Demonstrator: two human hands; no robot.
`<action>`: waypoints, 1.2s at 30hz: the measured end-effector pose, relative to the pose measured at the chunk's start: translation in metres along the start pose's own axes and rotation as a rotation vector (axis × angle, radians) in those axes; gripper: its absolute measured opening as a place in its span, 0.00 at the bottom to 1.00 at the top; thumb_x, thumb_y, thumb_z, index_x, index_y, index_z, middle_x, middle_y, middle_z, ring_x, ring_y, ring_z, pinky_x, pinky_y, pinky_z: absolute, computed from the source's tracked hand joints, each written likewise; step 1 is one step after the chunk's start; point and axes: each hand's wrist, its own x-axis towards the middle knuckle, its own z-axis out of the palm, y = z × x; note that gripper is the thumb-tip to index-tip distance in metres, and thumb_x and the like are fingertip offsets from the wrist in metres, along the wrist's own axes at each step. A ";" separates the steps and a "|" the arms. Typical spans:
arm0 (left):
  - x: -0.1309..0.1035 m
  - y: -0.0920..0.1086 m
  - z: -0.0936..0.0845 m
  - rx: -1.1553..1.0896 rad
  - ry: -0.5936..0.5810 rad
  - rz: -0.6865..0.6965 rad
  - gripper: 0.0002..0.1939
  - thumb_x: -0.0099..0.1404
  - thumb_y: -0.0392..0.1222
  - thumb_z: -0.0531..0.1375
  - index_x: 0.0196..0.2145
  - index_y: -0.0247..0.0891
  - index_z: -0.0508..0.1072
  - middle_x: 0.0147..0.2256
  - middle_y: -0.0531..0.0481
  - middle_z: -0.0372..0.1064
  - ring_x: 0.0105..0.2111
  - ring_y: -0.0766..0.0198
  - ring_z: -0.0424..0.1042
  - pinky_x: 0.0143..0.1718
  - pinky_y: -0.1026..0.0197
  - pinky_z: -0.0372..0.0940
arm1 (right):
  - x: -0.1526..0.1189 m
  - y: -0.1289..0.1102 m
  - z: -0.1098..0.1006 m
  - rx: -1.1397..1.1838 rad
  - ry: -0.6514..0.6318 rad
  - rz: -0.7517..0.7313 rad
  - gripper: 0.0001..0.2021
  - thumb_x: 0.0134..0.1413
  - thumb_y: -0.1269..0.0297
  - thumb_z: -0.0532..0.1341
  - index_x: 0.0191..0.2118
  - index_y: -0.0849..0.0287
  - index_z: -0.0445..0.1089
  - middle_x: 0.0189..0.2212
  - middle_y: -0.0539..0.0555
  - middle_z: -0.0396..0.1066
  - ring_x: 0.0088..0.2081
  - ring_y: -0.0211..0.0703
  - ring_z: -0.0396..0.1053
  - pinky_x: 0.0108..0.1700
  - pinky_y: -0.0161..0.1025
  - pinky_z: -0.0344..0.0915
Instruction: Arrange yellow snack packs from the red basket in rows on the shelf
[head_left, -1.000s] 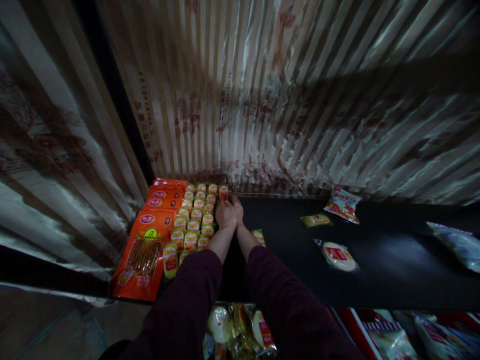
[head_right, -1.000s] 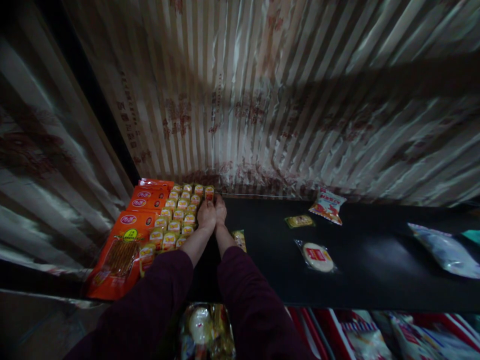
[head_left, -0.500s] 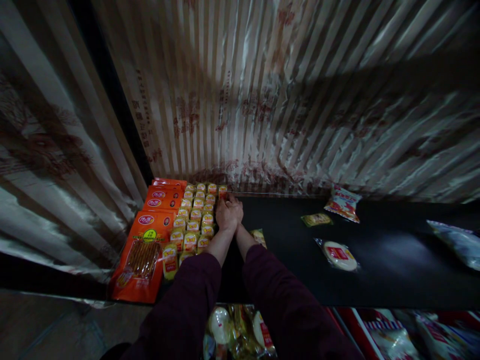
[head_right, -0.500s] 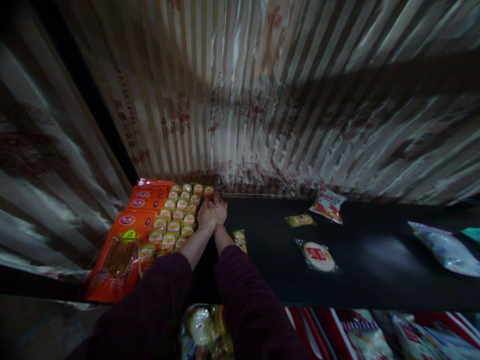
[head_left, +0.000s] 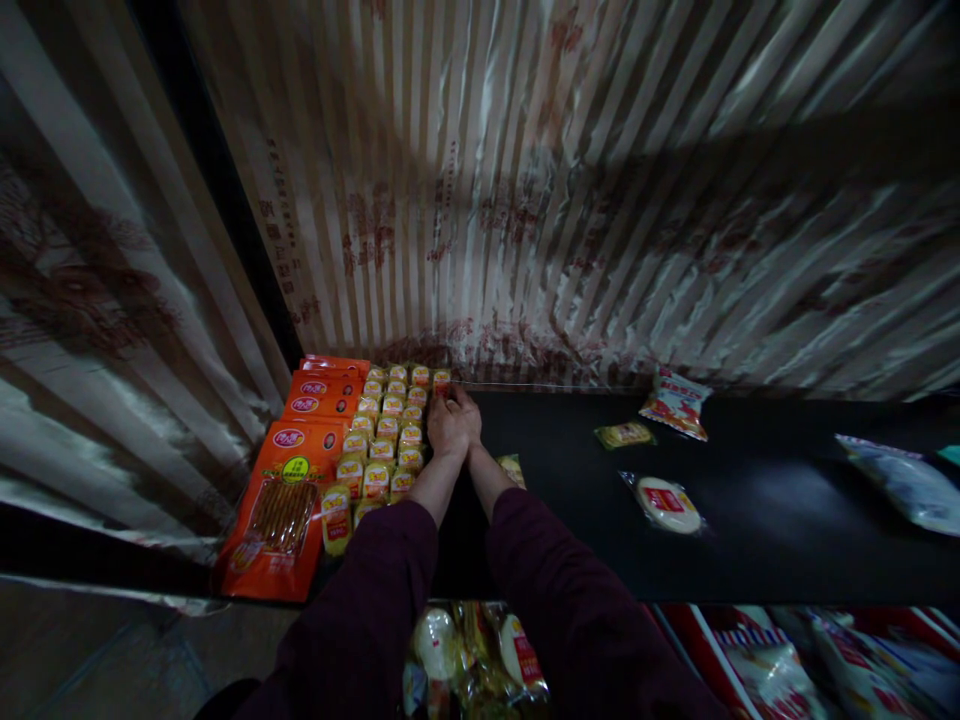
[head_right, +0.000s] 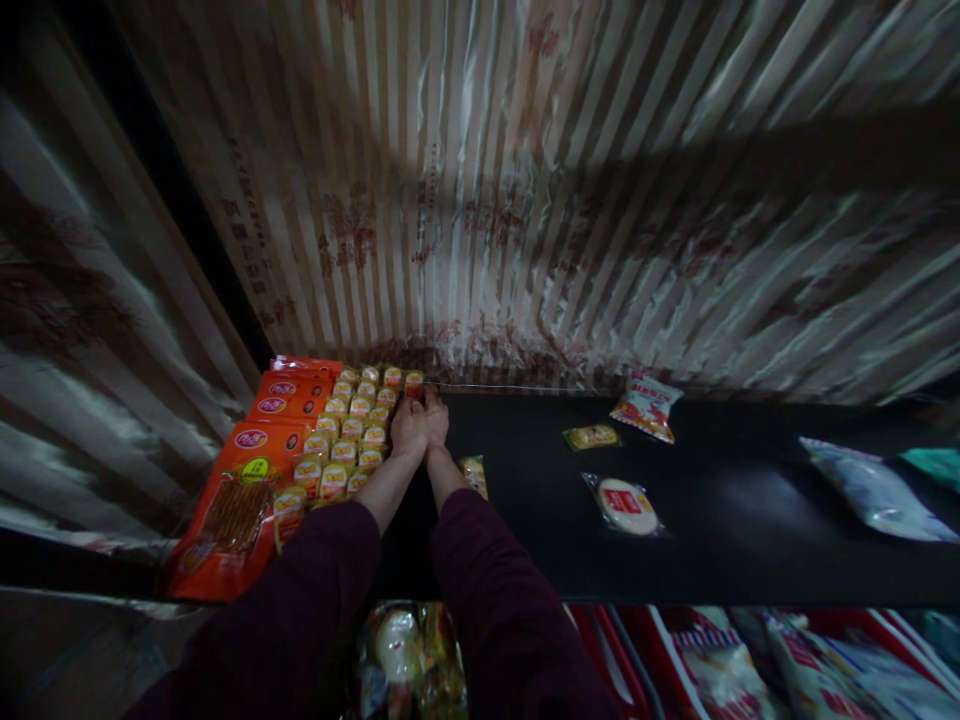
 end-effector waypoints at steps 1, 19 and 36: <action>-0.002 -0.001 -0.006 0.006 0.012 -0.009 0.18 0.66 0.42 0.47 0.46 0.36 0.71 0.45 0.37 0.71 0.53 0.49 0.64 0.53 0.53 0.58 | -0.001 0.000 -0.001 0.024 0.002 0.019 0.21 0.50 0.74 0.54 0.52 0.59 0.67 0.48 0.59 0.72 0.47 0.43 0.69 0.51 0.37 0.63; -0.078 0.003 -0.027 -0.022 -0.066 -0.101 0.19 0.67 0.40 0.44 0.44 0.34 0.71 0.44 0.39 0.73 0.46 0.58 0.72 0.46 0.60 0.63 | -0.067 -0.018 -0.050 0.167 -0.007 0.121 0.16 0.50 0.73 0.52 0.42 0.57 0.72 0.40 0.53 0.73 0.44 0.40 0.69 0.49 0.36 0.65; -0.145 -0.030 -0.022 -0.237 -0.100 -0.159 0.14 0.65 0.39 0.48 0.35 0.38 0.73 0.39 0.46 0.75 0.42 0.64 0.73 0.45 0.63 0.65 | -0.160 -0.028 -0.086 -0.143 0.019 0.241 0.19 0.55 0.72 0.53 0.52 0.55 0.69 0.53 0.57 0.68 0.57 0.44 0.61 0.57 0.40 0.57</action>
